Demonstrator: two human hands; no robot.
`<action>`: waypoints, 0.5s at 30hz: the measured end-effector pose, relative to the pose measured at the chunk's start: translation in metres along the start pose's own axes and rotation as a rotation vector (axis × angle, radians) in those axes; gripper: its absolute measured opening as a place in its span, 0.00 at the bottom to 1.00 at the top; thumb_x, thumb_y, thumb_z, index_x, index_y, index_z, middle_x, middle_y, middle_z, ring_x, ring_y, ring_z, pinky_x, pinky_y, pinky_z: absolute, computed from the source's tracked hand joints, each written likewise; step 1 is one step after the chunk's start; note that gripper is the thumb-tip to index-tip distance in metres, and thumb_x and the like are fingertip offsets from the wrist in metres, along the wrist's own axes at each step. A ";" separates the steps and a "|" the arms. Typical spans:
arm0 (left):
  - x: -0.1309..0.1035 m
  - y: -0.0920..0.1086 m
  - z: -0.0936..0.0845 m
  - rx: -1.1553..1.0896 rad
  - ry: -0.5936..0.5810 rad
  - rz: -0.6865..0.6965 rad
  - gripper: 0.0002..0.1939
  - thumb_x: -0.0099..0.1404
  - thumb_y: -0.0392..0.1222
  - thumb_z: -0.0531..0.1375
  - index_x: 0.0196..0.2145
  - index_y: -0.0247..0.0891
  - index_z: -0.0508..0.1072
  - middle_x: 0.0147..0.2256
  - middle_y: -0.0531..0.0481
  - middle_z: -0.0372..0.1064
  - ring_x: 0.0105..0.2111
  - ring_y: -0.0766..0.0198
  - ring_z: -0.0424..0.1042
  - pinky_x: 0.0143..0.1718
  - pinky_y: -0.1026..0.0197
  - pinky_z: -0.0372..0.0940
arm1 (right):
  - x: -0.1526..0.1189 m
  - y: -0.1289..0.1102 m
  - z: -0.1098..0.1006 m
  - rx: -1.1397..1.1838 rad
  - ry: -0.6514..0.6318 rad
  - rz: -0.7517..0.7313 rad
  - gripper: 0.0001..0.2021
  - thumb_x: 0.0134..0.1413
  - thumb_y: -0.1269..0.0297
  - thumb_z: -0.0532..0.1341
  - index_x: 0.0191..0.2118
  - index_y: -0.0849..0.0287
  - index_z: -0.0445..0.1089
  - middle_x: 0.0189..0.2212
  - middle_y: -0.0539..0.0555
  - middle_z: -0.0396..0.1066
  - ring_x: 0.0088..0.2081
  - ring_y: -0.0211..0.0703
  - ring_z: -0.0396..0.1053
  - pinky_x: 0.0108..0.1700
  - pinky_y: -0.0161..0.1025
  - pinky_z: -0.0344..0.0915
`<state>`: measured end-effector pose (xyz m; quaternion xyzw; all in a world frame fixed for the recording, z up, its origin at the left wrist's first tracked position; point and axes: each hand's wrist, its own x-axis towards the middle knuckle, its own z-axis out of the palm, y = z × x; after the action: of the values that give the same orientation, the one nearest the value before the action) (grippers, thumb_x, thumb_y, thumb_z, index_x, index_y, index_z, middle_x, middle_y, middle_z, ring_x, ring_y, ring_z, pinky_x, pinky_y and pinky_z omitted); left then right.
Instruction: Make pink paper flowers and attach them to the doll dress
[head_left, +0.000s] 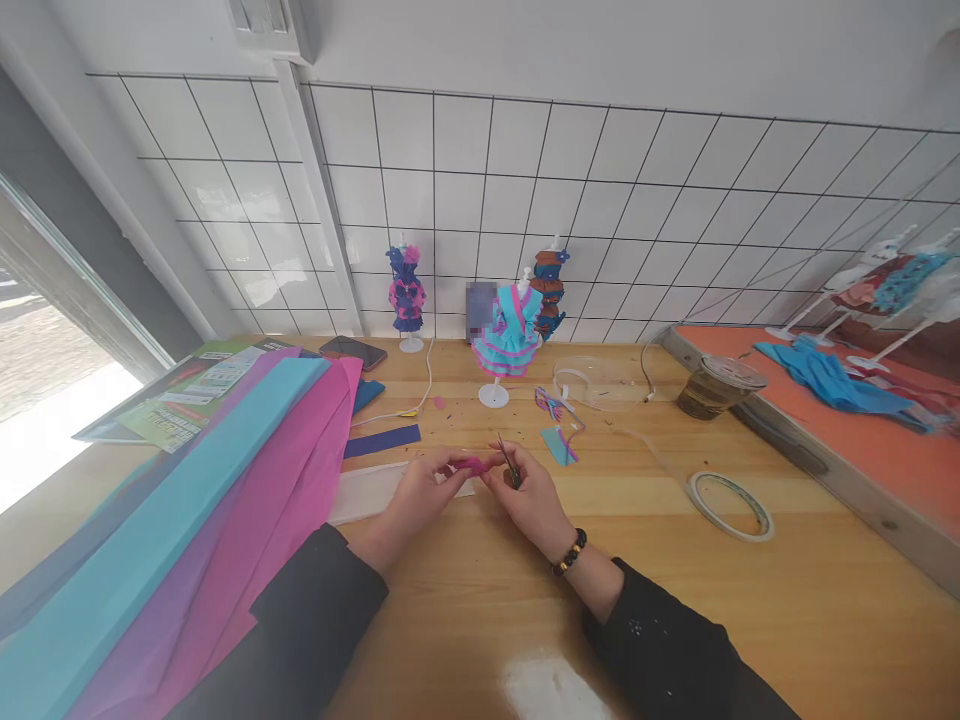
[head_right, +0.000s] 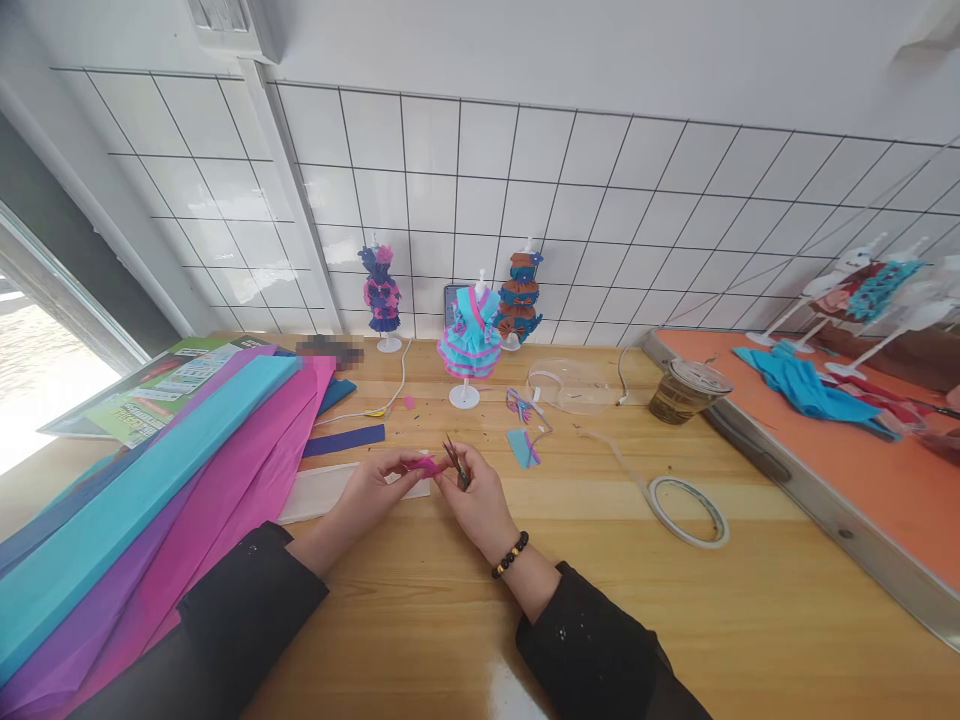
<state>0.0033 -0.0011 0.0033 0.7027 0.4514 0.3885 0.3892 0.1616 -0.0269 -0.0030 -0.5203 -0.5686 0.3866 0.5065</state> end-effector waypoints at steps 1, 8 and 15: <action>0.000 0.000 0.000 0.004 0.013 0.017 0.08 0.57 0.42 0.57 0.34 0.39 0.74 0.36 0.47 0.74 0.35 0.61 0.71 0.38 0.58 0.65 | 0.000 -0.001 0.000 0.008 0.011 0.004 0.18 0.45 0.62 0.61 0.44 0.60 0.64 0.34 0.53 0.71 0.27 0.37 0.64 0.30 0.36 0.59; -0.002 -0.001 -0.005 0.023 0.116 0.133 0.06 0.58 0.36 0.56 0.28 0.39 0.74 0.45 0.44 0.70 0.47 0.58 0.68 0.49 0.52 0.61 | 0.003 -0.005 -0.003 0.236 0.015 0.201 0.21 0.43 0.58 0.62 0.44 0.62 0.65 0.29 0.53 0.73 0.24 0.36 0.65 0.23 0.33 0.57; -0.002 -0.004 -0.003 -0.005 0.049 0.173 0.08 0.58 0.37 0.56 0.29 0.40 0.76 0.45 0.44 0.68 0.47 0.58 0.67 0.49 0.53 0.61 | 0.001 -0.001 -0.003 0.303 -0.042 0.296 0.25 0.41 0.56 0.65 0.46 0.62 0.65 0.27 0.50 0.72 0.17 0.30 0.57 0.19 0.31 0.50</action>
<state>-0.0016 -0.0007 0.0004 0.7283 0.3975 0.4390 0.3448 0.1650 -0.0261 -0.0014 -0.5076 -0.4318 0.5487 0.5048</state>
